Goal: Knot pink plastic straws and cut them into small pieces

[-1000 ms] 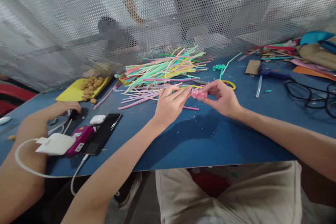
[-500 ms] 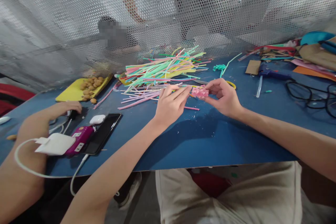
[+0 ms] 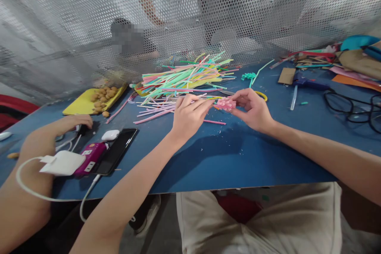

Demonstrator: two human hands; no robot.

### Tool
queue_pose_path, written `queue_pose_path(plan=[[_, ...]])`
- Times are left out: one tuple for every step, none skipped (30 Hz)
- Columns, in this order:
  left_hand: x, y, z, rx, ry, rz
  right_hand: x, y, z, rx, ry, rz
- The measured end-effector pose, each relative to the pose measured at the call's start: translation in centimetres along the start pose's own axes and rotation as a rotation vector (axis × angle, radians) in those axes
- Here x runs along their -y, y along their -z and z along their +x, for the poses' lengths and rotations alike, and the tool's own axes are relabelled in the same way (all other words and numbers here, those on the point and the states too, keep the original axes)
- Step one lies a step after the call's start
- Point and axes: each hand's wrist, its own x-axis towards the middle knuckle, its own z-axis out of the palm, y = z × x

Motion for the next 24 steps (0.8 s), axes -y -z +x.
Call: queue_pose_path(plan=[[0.3,0.0,0.0,0.000,0.009,0.000,0.0,0.0,0.1,0.000,-0.008,-0.001],[0.8,0.1,0.1,0.002,0.020,0.001,-0.1,0.1,0.2,-0.001,-0.016,-0.003],[1.2,0.0,0.1,0.003,0.035,0.005,-0.1,0.2,0.3,-0.006,-0.020,-0.008],[1.8,-0.1,0.1,0.007,0.050,0.010,-0.2,0.4,0.4,-0.012,-0.020,-0.017],[2.4,-0.3,0.1,0.010,0.062,0.016,-0.4,0.7,0.6,-0.022,-0.018,-0.040],[3.1,-0.6,0.1,0.014,0.073,0.020,-0.6,1.0,0.8,-0.032,-0.013,-0.083],[3.9,-0.9,0.0,0.020,0.082,0.024,-0.9,1.4,1.0,-0.035,-0.009,-0.151],[4.8,-1.4,-0.1,0.019,0.096,0.029,-1.2,1.8,1.2,-0.033,0.000,-0.246],[5.7,-1.8,-0.2,0.006,0.117,0.034,-1.6,2.2,1.4,-0.004,0.012,-0.361],[6.6,-2.2,-0.3,-0.012,0.147,0.037,-2.1,2.6,1.6,0.077,0.031,-0.471],[7.4,-2.6,-0.4,-0.025,0.179,0.040,-2.5,2.9,1.8,0.135,0.058,-0.571],[8.2,-2.9,-0.5,-0.033,0.202,0.042,-3.0,3.2,2.0,0.200,0.070,-0.665],[8.8,-3.1,-0.6,-0.050,0.232,0.044,-3.4,3.4,2.1,0.256,0.070,-0.746],[9.2,-3.1,-0.6,-0.057,0.266,0.046,-3.8,3.5,2.2,0.305,0.064,-0.800],[9.5,-3.2,-0.5,-0.066,0.306,0.049,-4.0,3.6,2.3,0.350,0.060,-0.831],[9.5,-3.1,-0.4,-0.070,0.341,0.047,-4.3,3.6,2.3,0.386,0.055,-0.844],[9.3,-3.0,-0.3,-0.070,0.363,0.041,-4.4,3.5,2.3,0.412,0.050,-0.847],[8.9,-2.8,-0.2,-0.066,0.368,0.030,-4.5,3.5,2.3,0.432,0.047,-0.849],[8.3,-2.7,-0.1,-0.056,0.352,0.013,-4.5,3.4,2.2,0.446,0.044,-0.856],[7.7,-2.5,0.0,-0.047,0.317,-0.005,-4.5,3.3,2.2,0.458,0.043,-0.868],[6.9,-2.4,0.1,-0.031,0.277,-0.022,-4.4,3.1,2.2,0.470,0.046,-0.881],[6.1,-2.2,0.2,-0.015,0.237,-0.037,-4.3,3.0,2.2,0.483,0.056,-0.888],[5.3,-2.0,0.2,-0.002,0.206,-0.050,-4.1,2.9,2.2,0.485,0.069,-0.881],[4.4,-1.9,0.2,0.023,0.176,-0.063,-3.9,2.9,2.2,0.469,0.076,-0.854]])
